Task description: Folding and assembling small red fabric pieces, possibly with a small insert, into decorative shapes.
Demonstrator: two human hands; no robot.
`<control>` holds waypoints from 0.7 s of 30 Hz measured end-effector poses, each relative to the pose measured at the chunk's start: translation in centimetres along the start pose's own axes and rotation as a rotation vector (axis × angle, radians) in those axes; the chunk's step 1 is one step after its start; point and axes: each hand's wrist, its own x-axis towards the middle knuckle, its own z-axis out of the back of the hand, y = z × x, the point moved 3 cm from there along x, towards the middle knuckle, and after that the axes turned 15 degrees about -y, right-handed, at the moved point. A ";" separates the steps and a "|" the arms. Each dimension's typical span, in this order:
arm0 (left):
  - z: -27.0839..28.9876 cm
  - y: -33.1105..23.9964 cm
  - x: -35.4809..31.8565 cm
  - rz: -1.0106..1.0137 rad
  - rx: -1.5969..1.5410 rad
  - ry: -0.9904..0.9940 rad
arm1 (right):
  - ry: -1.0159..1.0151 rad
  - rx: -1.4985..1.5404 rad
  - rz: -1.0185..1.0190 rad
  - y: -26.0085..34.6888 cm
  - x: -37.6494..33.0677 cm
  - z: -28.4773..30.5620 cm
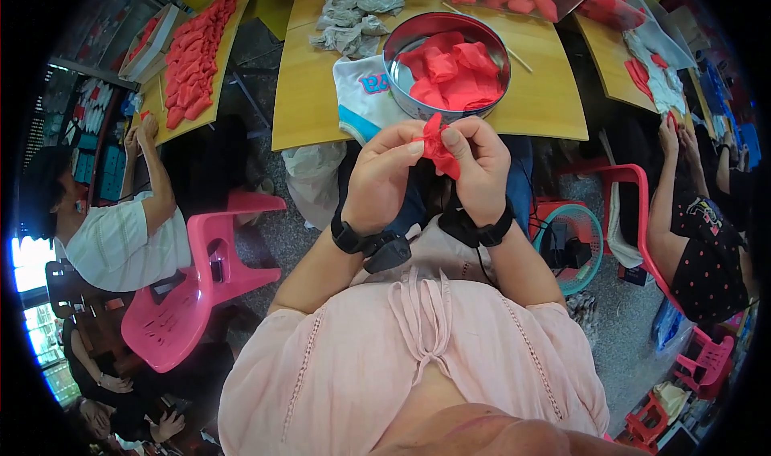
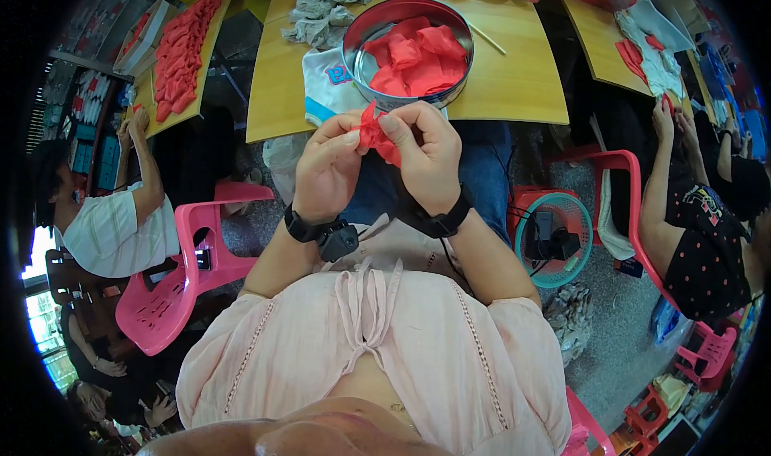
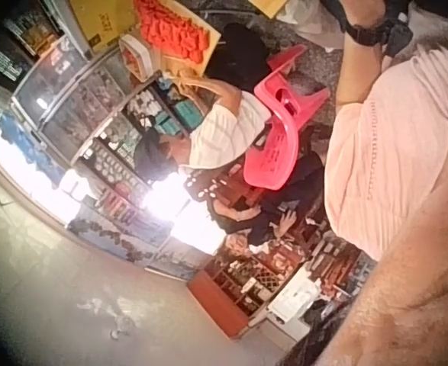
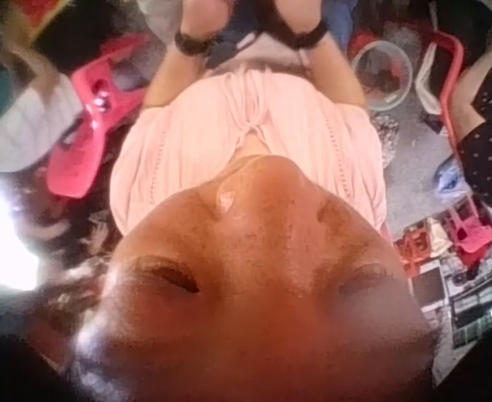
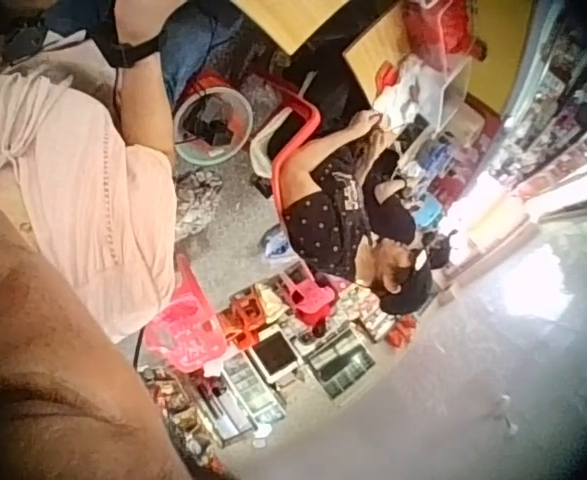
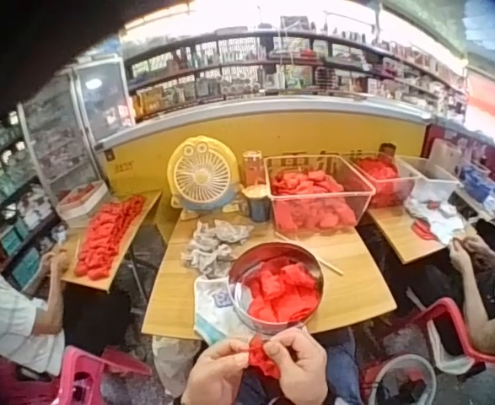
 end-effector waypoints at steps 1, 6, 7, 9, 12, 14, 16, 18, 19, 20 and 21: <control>0.3 0.1 0.0 0.063 -0.013 0.007 | 0.004 -0.016 0.023 0.1 0.0 0.2; -0.6 0.1 0.3 0.244 -0.134 0.053 | 0.017 -0.032 0.062 0.2 -0.3 0.3; -0.7 0.3 0.2 0.220 -0.070 0.051 | -0.004 0.008 0.020 0.1 -0.2 0.3; -0.9 0.1 0.1 0.195 -0.004 0.049 | -0.016 0.018 0.016 0.7 -0.1 0.5; -1.2 -0.1 0.0 0.163 0.092 -0.012 | -0.029 0.012 0.069 0.7 0.2 0.8; -1.2 -0.3 -0.2 0.059 0.152 -0.060 | -0.026 -0.024 0.124 0.7 -0.1 0.4; -0.8 0.3 0.2 0.007 0.147 -0.114 | -0.009 0.011 0.141 0.9 -0.3 -0.1; -0.7 0.5 0.4 -0.047 0.140 -0.167 | 0.009 0.046 0.159 0.9 -0.5 -0.3; -1.0 0.3 0.5 -0.098 0.184 -0.223 | 0.012 0.032 0.140 0.6 -0.6 -0.3; -1.1 0.1 0.5 -0.148 0.228 -0.279 | 0.016 0.017 0.121 0.4 -0.7 -0.3; -1.1 0.1 0.4 -0.150 0.228 -0.277 | 0.015 0.017 0.123 0.6 -0.7 -0.3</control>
